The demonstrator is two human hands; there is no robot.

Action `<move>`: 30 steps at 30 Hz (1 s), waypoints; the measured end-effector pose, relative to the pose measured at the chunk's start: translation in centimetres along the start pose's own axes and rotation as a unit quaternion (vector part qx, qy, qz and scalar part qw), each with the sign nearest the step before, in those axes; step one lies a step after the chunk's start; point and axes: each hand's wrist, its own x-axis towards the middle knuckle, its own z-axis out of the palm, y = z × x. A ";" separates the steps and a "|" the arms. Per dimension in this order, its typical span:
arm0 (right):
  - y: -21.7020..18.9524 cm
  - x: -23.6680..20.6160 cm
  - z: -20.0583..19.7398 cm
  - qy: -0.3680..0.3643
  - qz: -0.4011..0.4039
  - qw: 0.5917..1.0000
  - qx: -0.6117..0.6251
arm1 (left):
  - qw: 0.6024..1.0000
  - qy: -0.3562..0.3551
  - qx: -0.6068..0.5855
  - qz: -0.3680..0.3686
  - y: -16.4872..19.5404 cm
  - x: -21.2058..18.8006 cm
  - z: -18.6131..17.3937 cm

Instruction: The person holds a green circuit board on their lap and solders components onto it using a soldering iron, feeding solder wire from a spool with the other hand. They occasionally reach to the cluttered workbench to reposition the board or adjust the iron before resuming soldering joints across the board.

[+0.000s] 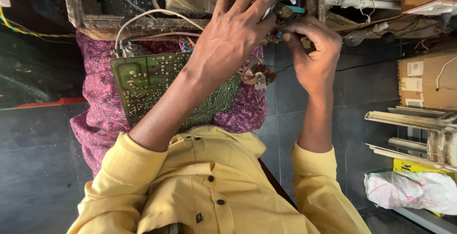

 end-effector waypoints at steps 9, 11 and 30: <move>0.7 -0.6 0.6 0.031 -0.012 0.999 0.039 | 1.000 0.018 -0.025 -0.001 -0.1 0.0 -0.1; 0.8 -0.8 0.6 0.033 0.007 0.996 0.077 | 1.000 0.015 -0.024 -0.007 0.0 -0.1 -0.1; 0.7 -1.0 0.8 0.041 -0.020 0.997 0.063 | 1.000 0.015 -0.007 -0.005 0.0 -0.2 0.1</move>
